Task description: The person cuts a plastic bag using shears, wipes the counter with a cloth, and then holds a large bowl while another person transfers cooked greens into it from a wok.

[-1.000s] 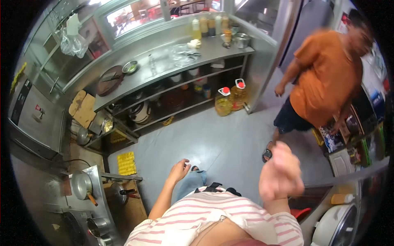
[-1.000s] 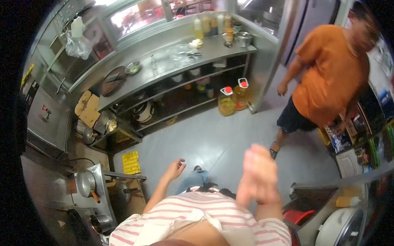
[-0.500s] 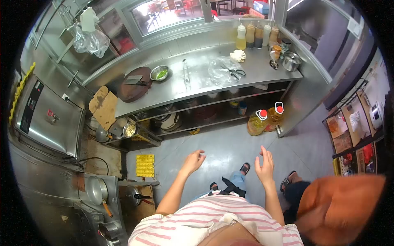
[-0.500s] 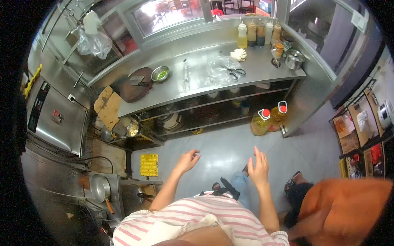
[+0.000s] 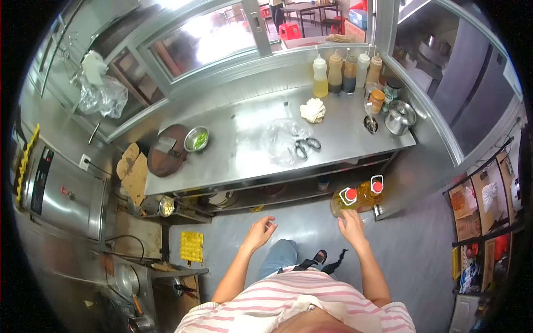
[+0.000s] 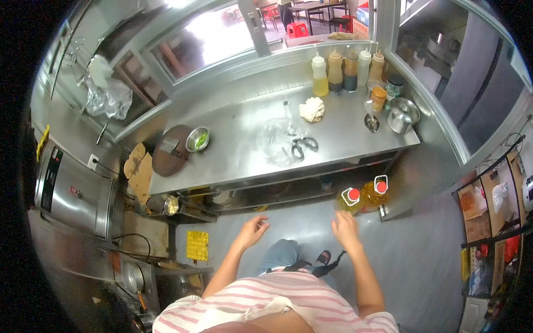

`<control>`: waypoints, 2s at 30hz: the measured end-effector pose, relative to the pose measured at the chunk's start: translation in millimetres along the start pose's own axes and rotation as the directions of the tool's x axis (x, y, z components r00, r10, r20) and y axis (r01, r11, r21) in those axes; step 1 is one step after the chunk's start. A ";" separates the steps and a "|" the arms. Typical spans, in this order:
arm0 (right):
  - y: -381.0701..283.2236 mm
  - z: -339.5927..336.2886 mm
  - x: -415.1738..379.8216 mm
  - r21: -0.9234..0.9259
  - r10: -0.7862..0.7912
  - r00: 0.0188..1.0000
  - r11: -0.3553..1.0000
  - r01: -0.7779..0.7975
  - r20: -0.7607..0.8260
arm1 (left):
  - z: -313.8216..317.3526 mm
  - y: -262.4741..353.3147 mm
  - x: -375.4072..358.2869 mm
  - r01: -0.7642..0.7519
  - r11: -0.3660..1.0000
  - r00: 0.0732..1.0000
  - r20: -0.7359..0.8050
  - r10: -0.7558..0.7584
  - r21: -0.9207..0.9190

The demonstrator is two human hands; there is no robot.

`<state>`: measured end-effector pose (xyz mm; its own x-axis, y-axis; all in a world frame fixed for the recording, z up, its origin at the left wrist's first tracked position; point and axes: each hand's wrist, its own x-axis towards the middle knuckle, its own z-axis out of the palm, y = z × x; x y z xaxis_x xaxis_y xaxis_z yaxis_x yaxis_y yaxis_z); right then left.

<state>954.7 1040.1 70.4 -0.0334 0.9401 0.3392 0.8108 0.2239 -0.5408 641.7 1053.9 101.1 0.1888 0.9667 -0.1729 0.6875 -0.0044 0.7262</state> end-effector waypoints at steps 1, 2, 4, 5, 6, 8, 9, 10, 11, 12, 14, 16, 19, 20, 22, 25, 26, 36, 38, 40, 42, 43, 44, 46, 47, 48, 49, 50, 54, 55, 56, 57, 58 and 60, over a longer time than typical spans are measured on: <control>4.8 6.8 18.1 0.024 -0.034 0.999 0.999 0.034 0.018 | -0.9 1.3 8.2 0.006 1.000 1.000 -0.008 -0.006 0.008; 8.3 13.4 38.9 0.034 -0.030 1.000 0.999 0.030 0.008 | -3.6 3.6 19.1 0.003 1.000 1.000 -0.008 -0.003 0.021; 6.6 25.0 80.3 0.086 -0.037 0.998 0.996 0.033 0.044 | -10.2 3.7 39.1 0.058 0.998 0.998 -0.011 -0.058 0.003; 6.6 31.1 101.4 0.101 -0.043 0.997 0.994 0.037 0.062 | -13.2 1.6 52.3 0.074 0.997 0.997 -0.019 -0.074 -0.001; 9.1 40.8 117.3 0.107 -0.036 0.997 0.994 0.029 0.065 | -16.1 0.4 64.4 0.080 0.997 0.997 -0.013 -0.080 0.005; 14.4 63.2 153.4 0.139 -0.039 0.999 0.990 0.035 0.033 | -31.0 2.7 96.4 0.031 0.999 0.998 -0.060 -0.030 0.019; 16.5 74.5 167.9 0.122 -0.042 0.999 0.992 0.040 0.009 | -38.1 3.0 114.6 0.021 0.999 0.998 -0.058 -0.019 0.029; 18.1 85.5 181.4 0.119 -0.019 1.000 0.993 0.017 0.018 | -43.6 1.5 128.8 -0.016 0.999 0.998 -0.064 0.019 0.047; 19.8 95.6 195.1 0.129 -0.016 1.000 0.991 0.014 0.009 | -50.0 1.2 142.7 -0.051 0.996 0.996 -0.070 0.056 0.067; 21.2 104.9 206.8 0.139 -0.014 1.000 0.990 0.013 0.005 | -57.9 8.4 154.1 -0.051 0.996 0.996 -0.064 0.055 0.074; 24.0 123.8 227.9 0.131 -0.014 1.000 0.991 0.017 -0.024 | -73.0 31.9 180.1 0.029 0.998 0.999 -0.026 -0.028 0.053; 25.6 134.5 243.8 0.100 -0.019 1.000 0.995 0.017 0.011 | -78.6 34.8 204.2 0.028 0.998 1.000 -0.003 -0.028 0.060; 28.0 142.0 255.1 0.078 -0.040 0.998 0.996 0.043 -0.044 | -78.4 35.4 228.5 -0.008 0.997 1.000 -0.011 0.009 0.072; 30.3 143.3 256.2 0.048 -0.040 0.998 0.998 0.043 -0.055 | -74.7 38.2 235.8 -0.013 0.996 1.000 -0.009 0.014 0.087; 34.5 143.9 258.7 -0.019 -0.047 0.998 0.999 0.048 0.030 | -66.4 48.0 247.0 -0.016 0.995 1.000 -0.011 0.017 0.094; 32.8 136.3 266.0 -0.055 -0.073 0.982 0.995 0.083 0.172 | -54.6 67.1 258.5 -0.003 0.984 1.000 -0.021 0.007 0.176; 32.7 136.7 266.7 -0.052 -0.075 0.982 0.995 0.085 0.174 | -50.0 71.1 260.4 0.010 0.981 1.000 -0.008 -0.008 0.192; 55.6 155.4 278.6 -0.132 -0.134 0.969 0.978 0.164 0.208 | -22.6 67.7 276.1 0.049 0.979 0.996 -0.077 -0.034 0.198; 60.9 163.9 280.1 -0.115 -0.149 0.970 0.978 0.173 0.191 | -21.0 67.4 277.5 0.059 0.979 0.995 -0.090 -0.042 0.193; 62.7 168.9 281.3 -0.096 -0.161 0.970 0.979 0.180 0.181 | -19.2 67.9 276.6 0.074 0.980 0.993 -0.099 -0.056 0.187; 65.7 174.1 286.1 0.004 -0.070 0.947 0.997 0.073 0.314 | -18.4 69.1 278.0 0.065 0.979 0.993 -0.112 -0.044 0.195; 63.1 159.0 296.6 0.061 -0.016 0.898 0.998 -0.012 0.440 | -18.0 67.9 278.3 0.076 0.979 0.992 -0.111 -0.055 0.192; 61.6 142.1 307.5 0.131 0.023 0.861 0.986 -0.104 0.508 | -18.1 65.9 279.1 0.071 0.977 0.991 -0.130 -0.045 0.202; 72.0 131.3 331.9 0.252 -0.017 0.675 0.934 -0.252 0.738 | -19.6 60.4 278.0 0.084 0.975 0.988 -0.142 -0.055 0.207; 81.3 136.6 331.9 0.370 -0.038 0.620 0.830 -0.417 0.784 | -21.6 57.1 278.8 0.075 0.977 0.985 -0.166 -0.041 0.202; 90.7 142.0 330.7 0.454 -0.072 0.567 0.684 -0.570 0.820 | -23.3 55.9 280.1 0.064 0.978 0.981 -0.192 -0.026 0.197; 93.2 134.1 331.0 0.429 -0.035 0.533 0.638 -0.640 0.846 | -25.4 57.3 280.0 0.072 0.981 0.978 -0.207 -0.034 0.179; 96.7 125.3 332.1 0.412 -0.089 0.440 0.553 -0.725 0.894 | -27.0 55.8 280.9 0.085 0.981 0.977 -0.207 -0.048 0.175; 116.3 105.3 320.3 0.432 -0.256 0.352 0.425 -0.795 0.900 | -31.3 48.0 284.1 0.078 0.988 0.974 -0.223 -0.046 0.135; 117.8 102.4 318.3 0.445 -0.328 0.326 0.413 -0.794 0.887 | -31.1 51.5 285.4 0.079 0.989 0.976 -0.210 -0.051 0.127; 117.1 99.3 315.5 0.442 -0.327 0.322 0.420 -0.793 0.888 | -31.1 52.9 286.4 0.075 0.990 0.979 -0.197 -0.050 0.120; 112.0 86.3 315.2 0.439 -0.336 0.326 0.354 -0.826 0.884 | -29.3 48.1 288.7 0.073 0.991 0.979 -0.199 -0.049 0.114; 109.0 78.4 313.3 0.432 -0.343 0.330 0.286 -0.856 0.880 | -25.2 39.0 291.8 0.043 0.991 0.979 -0.203 -0.017 0.126; 114.1 83.2 304.9 0.438 -0.366 0.344 0.215 -0.873 0.865 | -20.6 28.9 294.3 0.013 0.991 0.978 -0.207 0.015 0.132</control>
<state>988.4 1373.7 48.0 -0.8138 0.4634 -0.3506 -0.0530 -0.6600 -0.7494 702.6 1343.6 84.9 0.0499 0.9985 -0.0206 0.7765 -0.0259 0.6296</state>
